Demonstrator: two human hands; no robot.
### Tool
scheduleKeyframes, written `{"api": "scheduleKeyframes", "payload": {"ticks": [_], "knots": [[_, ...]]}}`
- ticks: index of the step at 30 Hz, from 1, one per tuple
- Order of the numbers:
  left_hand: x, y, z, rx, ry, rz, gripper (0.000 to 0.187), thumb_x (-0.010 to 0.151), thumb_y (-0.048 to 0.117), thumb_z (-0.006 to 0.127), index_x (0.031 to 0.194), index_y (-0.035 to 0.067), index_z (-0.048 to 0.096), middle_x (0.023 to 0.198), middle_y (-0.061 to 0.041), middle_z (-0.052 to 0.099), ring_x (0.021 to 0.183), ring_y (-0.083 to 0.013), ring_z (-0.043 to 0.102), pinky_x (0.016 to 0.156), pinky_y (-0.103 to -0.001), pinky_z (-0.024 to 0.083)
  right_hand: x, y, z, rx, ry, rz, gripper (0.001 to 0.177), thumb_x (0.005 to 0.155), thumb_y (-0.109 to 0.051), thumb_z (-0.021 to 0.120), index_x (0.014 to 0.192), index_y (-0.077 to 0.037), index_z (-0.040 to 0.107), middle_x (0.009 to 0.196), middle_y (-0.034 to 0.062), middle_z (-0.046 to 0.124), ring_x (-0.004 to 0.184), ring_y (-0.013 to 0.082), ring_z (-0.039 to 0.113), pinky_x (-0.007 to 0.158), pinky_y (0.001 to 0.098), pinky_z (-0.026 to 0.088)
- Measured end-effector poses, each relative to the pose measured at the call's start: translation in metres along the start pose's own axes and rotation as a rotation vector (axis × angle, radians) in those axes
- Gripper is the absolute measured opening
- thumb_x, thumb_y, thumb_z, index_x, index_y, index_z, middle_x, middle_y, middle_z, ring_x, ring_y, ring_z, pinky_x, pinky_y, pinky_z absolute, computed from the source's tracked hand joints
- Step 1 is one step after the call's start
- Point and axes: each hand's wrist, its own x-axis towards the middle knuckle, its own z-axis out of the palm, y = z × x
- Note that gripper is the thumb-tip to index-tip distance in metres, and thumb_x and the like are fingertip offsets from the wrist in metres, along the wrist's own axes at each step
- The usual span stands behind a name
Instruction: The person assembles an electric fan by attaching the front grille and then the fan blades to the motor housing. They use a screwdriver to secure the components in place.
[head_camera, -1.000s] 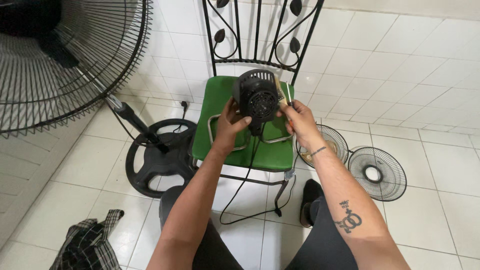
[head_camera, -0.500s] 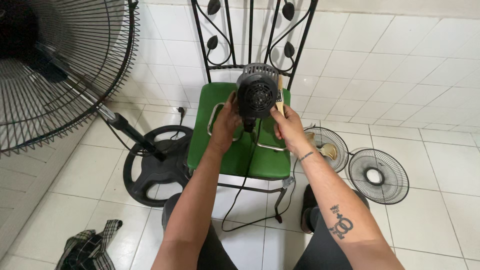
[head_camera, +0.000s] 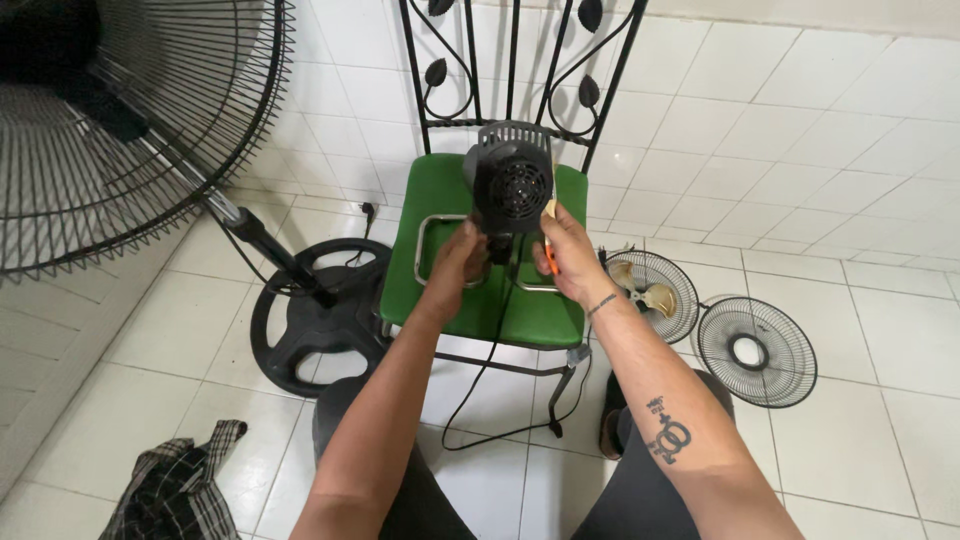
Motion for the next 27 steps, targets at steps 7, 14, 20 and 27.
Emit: {"api": "scheduleKeyframes", "payload": {"ticks": [7, 14, 20, 27], "knots": [[-0.030, 0.027, 0.018, -0.006, -0.042, 0.092, 0.079, 0.096, 0.059, 0.055, 0.160, 0.014, 0.037, 0.149, -0.003, 0.052, 0.131, -0.0158, 0.049, 0.111, -0.035, 0.037, -0.001, -0.008, 0.016, -0.230, 0.092, -0.010, 0.031, 0.100, -0.019, 0.053, 0.130, -0.013, 0.058, 0.082, 0.0000, 0.063, 0.041, 0.0091, 0.044, 0.037, 0.0248, 0.031], [-0.039, 0.057, 0.023, 0.067, 0.013, 0.212, 0.091, 0.098, 0.059, 0.053, 0.165, 0.012, 0.014, 0.162, -0.015, 0.040, 0.150, -0.0273, 0.038, 0.121, -0.044, 0.028, -0.025, -0.046, 0.000, -0.411, 0.211, -0.162, 0.025, 0.105, -0.032, 0.056, 0.113, -0.009, 0.065, 0.074, 0.0001, 0.063, 0.044, 0.0040, 0.043, 0.039, 0.0214, 0.032], [-0.039, 0.061, 0.024, 0.058, 0.019, 0.252, 0.088, 0.099, 0.056, 0.053, 0.165, 0.011, 0.014, 0.161, -0.016, 0.042, 0.147, -0.0296, 0.042, 0.120, -0.045, 0.029, -0.062, -0.088, -0.034, -0.663, -0.050, 0.158, 0.012, 0.095, -0.016, 0.071, 0.100, -0.005, 0.073, 0.064, 0.0015, 0.060, 0.045, 0.0037, 0.038, 0.040, 0.0221, 0.027], [-0.036, 0.054, 0.024, 0.026, 0.005, 0.281, 0.085, 0.101, 0.055, 0.054, 0.165, 0.011, 0.018, 0.160, -0.014, 0.044, 0.147, -0.0282, 0.043, 0.120, -0.043, 0.030, -0.066, -0.089, -0.037, -0.576, 0.133, -0.067, 0.011, 0.096, -0.017, 0.073, 0.100, -0.007, 0.073, 0.070, -0.0014, 0.063, 0.053, 0.0014, 0.047, 0.047, 0.0195, 0.035]]}}
